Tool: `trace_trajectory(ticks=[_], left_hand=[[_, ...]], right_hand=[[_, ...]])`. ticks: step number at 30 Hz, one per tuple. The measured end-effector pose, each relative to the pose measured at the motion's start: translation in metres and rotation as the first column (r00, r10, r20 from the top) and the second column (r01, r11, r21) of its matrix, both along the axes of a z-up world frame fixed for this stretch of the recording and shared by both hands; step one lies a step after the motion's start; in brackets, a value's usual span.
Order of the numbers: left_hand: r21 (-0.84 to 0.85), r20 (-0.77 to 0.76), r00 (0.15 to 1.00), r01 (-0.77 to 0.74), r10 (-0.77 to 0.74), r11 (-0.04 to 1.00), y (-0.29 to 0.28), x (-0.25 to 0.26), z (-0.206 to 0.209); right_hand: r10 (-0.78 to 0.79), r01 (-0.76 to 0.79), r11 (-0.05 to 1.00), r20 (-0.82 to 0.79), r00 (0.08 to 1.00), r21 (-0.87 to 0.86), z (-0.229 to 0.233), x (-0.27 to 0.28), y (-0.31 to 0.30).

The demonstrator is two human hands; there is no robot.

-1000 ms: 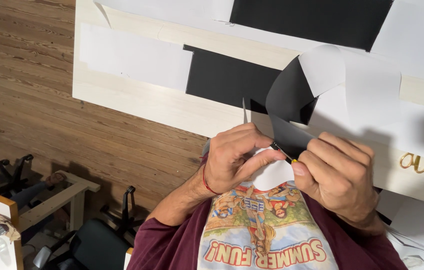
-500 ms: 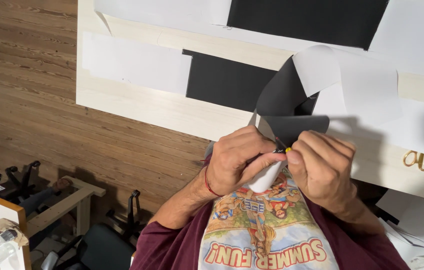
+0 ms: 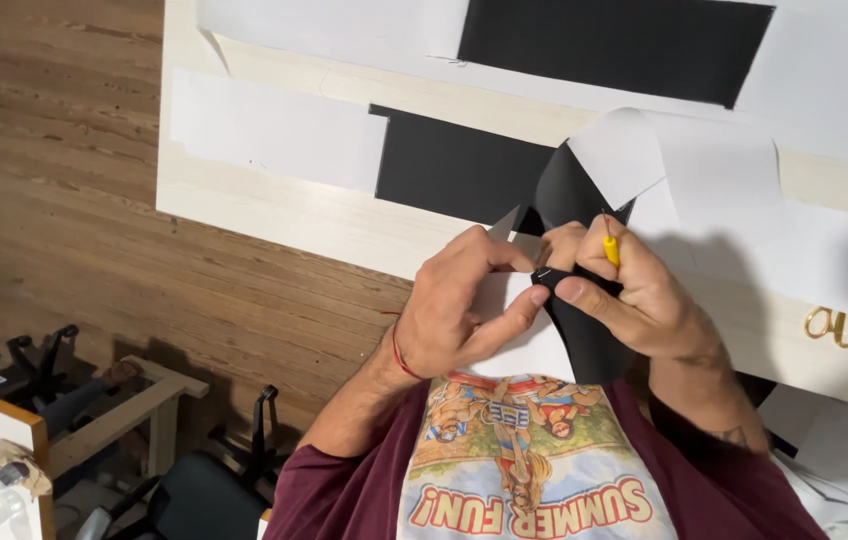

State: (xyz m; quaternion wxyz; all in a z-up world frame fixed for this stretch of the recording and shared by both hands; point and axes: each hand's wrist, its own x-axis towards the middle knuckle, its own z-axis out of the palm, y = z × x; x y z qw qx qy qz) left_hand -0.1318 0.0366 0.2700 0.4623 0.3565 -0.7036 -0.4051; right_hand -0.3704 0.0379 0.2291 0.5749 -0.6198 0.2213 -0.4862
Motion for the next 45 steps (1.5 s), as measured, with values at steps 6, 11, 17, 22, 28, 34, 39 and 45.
trace_trajectory(ticks=[6, 11, 17, 22, 28, 34, 39, 45], left_hand=[[-0.162, 0.052, 0.992, -0.107, 0.117, 0.981, 0.004, -0.004, -0.003], [-0.185, 0.107, 0.989, -0.083, 0.104, 0.979, 0.001, -0.007, 0.012], [0.060, -0.131, 0.991, 0.039, -0.031, 0.997, 0.009, -0.006, 0.001], [0.168, -0.331, 0.943, 0.096, -0.035, 0.981, 0.015, -0.010, -0.004], [0.154, -0.326, 0.945, 0.026, 0.026, 0.988, 0.013, -0.004, 0.002], [0.056, -0.121, 0.985, -0.118, 0.124, 0.991, 0.020, -0.004, 0.008], [-0.023, -0.078, 0.987, -0.142, 0.140, 0.990, 0.018, -0.005, 0.007], [-0.021, -0.088, 0.989, -0.119, 0.117, 0.993, 0.018, -0.005, 0.005]], right_hand=[[-0.047, 0.046, 0.998, -0.011, 0.999, -0.053, -0.015, 0.005, 0.003], [-0.105, 0.090, 0.983, -0.087, 0.991, -0.159, 0.009, 0.012, 0.000], [-0.054, 0.058, 0.996, 0.055, 0.997, -0.063, 0.014, 0.015, -0.003], [-0.026, -0.006, 0.989, 0.216, 0.976, 0.145, 0.005, 0.019, 0.000], [-0.049, 0.049, 0.999, 0.032, 0.998, 0.001, 0.030, 0.022, -0.023], [-0.602, 0.257, 0.783, -0.589, 0.539, -0.566, 0.090, 0.000, 0.017], [-0.644, 0.035, 0.718, -0.644, 0.412, -0.695, 0.093, 0.010, 0.027], [-0.641, 0.038, 0.722, -0.647, 0.413, -0.691, 0.086, 0.012, 0.029]])
